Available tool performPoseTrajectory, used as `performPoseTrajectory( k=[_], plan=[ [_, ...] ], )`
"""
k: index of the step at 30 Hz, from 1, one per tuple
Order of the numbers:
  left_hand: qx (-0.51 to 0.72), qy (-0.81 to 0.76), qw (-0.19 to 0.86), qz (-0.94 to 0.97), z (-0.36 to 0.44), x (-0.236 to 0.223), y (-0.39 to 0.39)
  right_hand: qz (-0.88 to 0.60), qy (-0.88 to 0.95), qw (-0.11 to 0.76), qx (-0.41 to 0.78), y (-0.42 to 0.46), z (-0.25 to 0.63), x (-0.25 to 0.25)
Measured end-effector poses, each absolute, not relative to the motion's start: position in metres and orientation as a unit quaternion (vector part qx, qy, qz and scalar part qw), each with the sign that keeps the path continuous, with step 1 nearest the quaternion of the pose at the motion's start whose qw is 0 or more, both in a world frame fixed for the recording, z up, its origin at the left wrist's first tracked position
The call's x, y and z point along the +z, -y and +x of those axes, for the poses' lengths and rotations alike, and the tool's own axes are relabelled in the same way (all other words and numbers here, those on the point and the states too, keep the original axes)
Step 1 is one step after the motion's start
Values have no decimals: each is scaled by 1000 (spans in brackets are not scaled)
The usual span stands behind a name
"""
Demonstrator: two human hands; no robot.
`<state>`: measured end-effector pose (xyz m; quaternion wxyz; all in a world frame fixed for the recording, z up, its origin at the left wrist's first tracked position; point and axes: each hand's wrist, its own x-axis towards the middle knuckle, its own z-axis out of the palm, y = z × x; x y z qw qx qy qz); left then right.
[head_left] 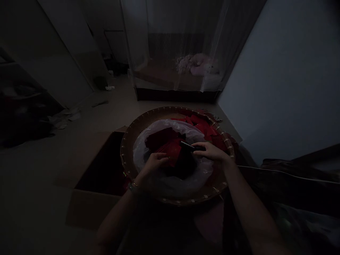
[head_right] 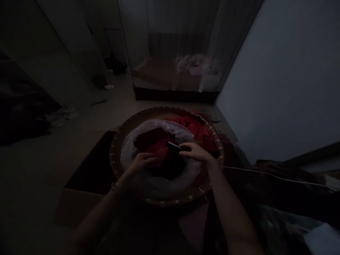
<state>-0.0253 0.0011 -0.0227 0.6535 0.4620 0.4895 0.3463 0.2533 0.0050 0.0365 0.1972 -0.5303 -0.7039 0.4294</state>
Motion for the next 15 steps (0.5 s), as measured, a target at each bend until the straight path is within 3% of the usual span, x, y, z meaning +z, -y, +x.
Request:
performPoseTrajectory(
  k=[6, 9, 12, 15],
  plan=[
    [409, -514, 626, 421, -24, -20, -4, -474, 798, 23, 371, 6, 244, 11],
    [404, -510, 636, 414, -22, -21, -4, -502, 800, -15, 327, 9, 229, -7],
    [388, -490, 646, 438, -23, -23, -3, -519, 789, 60, 324, 4, 221, -12],
    [375, -485, 636, 469, -23, -26, 0, -563, 707, 255, 344, -8, 212, -4]
  ],
)
